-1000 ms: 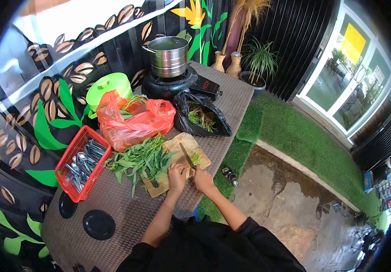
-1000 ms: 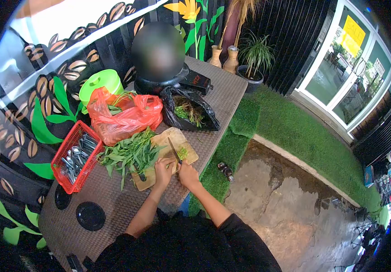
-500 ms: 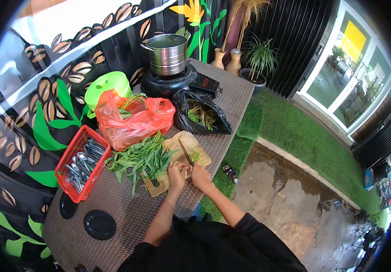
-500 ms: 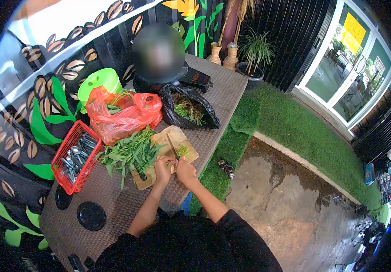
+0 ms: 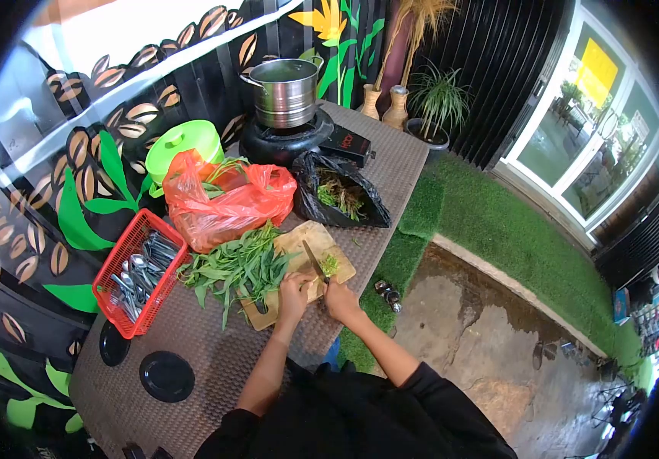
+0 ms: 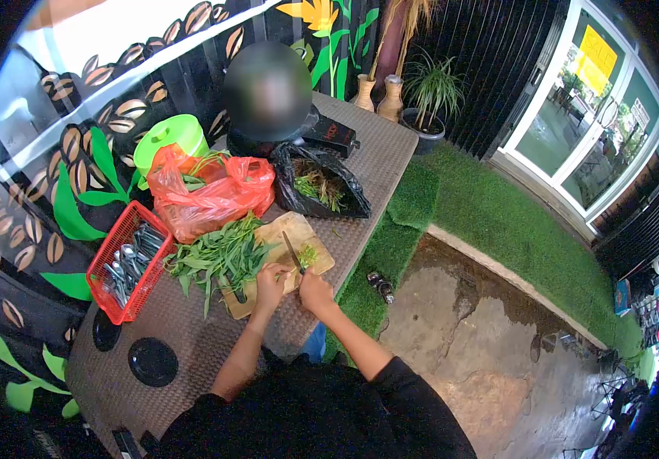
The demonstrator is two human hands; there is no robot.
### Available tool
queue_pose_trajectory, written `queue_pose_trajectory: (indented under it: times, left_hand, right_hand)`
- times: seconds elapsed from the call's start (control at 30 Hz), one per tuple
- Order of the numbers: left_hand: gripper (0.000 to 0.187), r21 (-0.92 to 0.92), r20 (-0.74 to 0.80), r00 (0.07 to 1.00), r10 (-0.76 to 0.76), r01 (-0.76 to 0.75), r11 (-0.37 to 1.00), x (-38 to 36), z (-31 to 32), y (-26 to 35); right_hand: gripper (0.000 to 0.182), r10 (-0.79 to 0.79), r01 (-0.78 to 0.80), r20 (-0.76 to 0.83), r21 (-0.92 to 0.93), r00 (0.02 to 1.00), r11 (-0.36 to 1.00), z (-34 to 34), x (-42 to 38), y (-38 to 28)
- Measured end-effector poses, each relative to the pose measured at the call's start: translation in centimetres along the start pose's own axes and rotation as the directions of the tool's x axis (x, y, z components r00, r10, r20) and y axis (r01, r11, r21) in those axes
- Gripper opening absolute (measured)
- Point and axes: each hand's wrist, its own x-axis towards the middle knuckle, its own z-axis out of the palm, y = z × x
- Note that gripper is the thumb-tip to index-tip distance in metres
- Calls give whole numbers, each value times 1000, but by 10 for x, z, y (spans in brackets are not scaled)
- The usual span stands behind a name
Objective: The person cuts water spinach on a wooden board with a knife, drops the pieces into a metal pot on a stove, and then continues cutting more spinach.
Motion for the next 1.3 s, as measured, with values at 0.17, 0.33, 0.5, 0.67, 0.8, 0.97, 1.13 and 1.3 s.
queue_pose_trajectory:
  times: [0.17, 0.33, 0.5, 0.67, 0.8, 0.97, 1.13, 1.3]
  left_hand:
    - [14, -48, 41, 995, -87, 89, 995, 9, -3, 2]
    - [11, -80, -11, 996, -94, 93, 992, 9, -1, 6]
    - [12, -1, -42, 990, -132, 132, 991, 8, -2, 10]
    - [13, 29, -25, 988, -155, 156, 987, 9, 2, 2]
    - [14, 10, -39, 984, -173, 173, 985, 6, 2, 2]
    - [12, 39, -23, 996, -89, 89, 995, 8, -1, 2]
    - [8, 58, -83, 996, -43, 48, 997, 0, -4, 12]
    - [10, 110, -127, 992, 9, 5, 994, -8, 0, 12]
  right_hand:
    - [37, 68, -68, -5, 0, 998, 998, 20, -16, -12]
    - [36, 27, -23, -44, 88, 999, 996, 17, 8, -9]
    - [36, 56, -54, -52, 40, 997, 998, 19, -12, -12]
    - [38, 73, -68, -59, 81, 996, 994, 27, 10, -14]
    - [36, 13, -7, -52, 107, 999, 994, 13, 5, -9]
    - [36, 130, -131, 29, 65, 991, 989, 27, -10, -20]
    - [37, 52, -49, -26, 111, 998, 993, 16, 1, -18]
    - [36, 105, -103, -51, 40, 993, 994, 29, -15, -23]
